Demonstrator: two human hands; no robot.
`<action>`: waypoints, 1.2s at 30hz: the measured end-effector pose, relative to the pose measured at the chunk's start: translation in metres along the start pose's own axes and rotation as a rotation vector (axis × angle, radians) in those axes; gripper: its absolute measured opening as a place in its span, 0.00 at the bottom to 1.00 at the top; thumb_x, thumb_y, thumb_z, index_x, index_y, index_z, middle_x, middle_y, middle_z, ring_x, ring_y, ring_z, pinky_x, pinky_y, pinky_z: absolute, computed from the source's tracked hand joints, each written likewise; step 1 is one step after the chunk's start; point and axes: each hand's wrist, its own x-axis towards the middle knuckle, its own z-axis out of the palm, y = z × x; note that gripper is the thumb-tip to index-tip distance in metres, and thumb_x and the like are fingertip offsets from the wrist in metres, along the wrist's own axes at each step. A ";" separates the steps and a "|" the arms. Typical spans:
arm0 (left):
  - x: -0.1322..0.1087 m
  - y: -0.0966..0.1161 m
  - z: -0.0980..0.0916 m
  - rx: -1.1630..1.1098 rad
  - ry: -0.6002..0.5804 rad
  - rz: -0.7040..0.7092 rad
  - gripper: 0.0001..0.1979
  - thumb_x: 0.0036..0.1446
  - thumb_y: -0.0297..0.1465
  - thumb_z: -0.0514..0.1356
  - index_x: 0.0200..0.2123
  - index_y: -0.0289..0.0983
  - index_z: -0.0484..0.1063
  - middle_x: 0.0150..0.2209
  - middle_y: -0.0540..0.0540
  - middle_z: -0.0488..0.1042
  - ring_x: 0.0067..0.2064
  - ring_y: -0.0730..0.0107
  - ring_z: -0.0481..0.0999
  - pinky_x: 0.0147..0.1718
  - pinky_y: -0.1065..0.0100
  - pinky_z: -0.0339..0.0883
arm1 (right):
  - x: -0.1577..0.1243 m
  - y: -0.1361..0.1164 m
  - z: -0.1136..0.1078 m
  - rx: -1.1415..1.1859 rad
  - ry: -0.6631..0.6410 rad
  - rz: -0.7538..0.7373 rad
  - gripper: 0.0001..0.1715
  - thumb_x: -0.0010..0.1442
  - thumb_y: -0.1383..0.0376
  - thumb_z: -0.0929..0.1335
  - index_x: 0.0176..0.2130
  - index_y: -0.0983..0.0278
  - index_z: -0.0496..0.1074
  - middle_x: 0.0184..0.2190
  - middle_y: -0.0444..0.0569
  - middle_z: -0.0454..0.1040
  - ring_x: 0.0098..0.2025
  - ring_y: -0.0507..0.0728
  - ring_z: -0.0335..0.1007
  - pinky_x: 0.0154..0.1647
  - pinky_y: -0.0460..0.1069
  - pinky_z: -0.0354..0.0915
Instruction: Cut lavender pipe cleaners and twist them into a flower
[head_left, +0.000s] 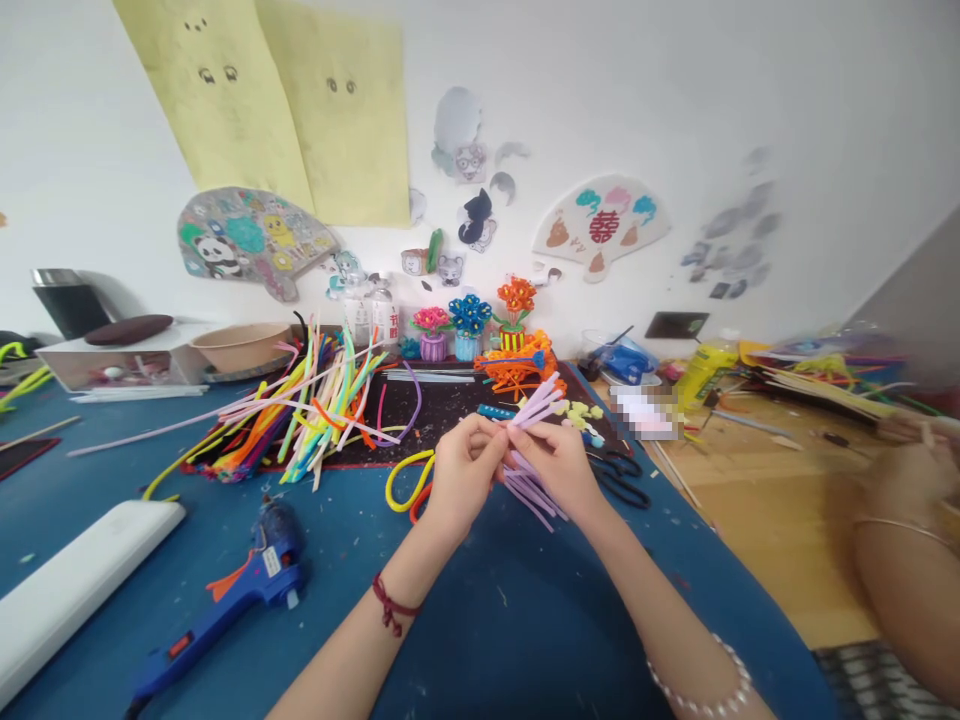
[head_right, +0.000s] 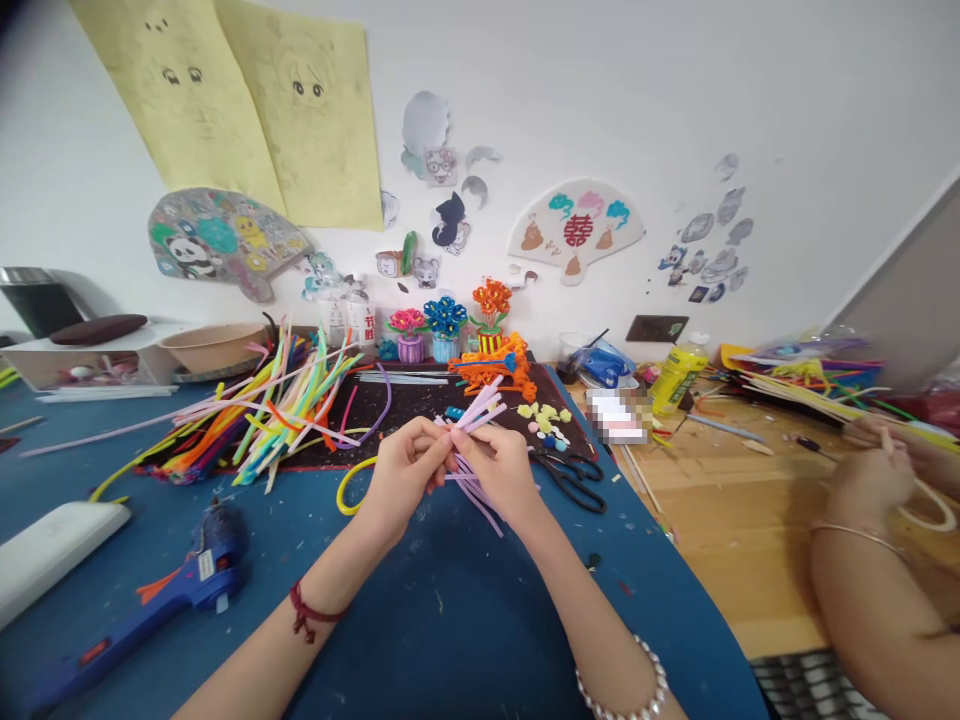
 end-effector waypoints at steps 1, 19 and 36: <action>0.000 -0.001 -0.001 0.026 0.009 0.029 0.10 0.54 0.34 0.60 0.26 0.35 0.65 0.20 0.52 0.70 0.18 0.81 0.65 0.17 0.79 0.57 | 0.000 0.000 0.001 -0.001 -0.019 0.011 0.19 0.58 0.54 0.68 0.32 0.67 0.80 0.26 0.50 0.78 0.32 0.60 0.74 0.35 0.52 0.70; 0.003 0.012 -0.013 0.568 0.097 0.332 0.06 0.55 0.35 0.60 0.31 0.40 0.75 0.28 0.50 0.76 0.28 0.72 0.71 0.29 0.73 0.61 | 0.003 -0.003 -0.009 -0.012 -0.054 0.027 0.24 0.60 0.49 0.65 0.26 0.65 0.75 0.22 0.48 0.75 0.27 0.57 0.70 0.30 0.50 0.65; 0.010 0.019 -0.026 0.292 0.087 0.142 0.06 0.51 0.31 0.61 0.30 0.34 0.72 0.27 0.48 0.74 0.27 0.73 0.70 0.28 0.73 0.64 | 0.001 0.002 0.002 0.002 -0.267 0.016 0.21 0.58 0.52 0.67 0.29 0.66 0.77 0.25 0.48 0.74 0.30 0.56 0.68 0.30 0.48 0.63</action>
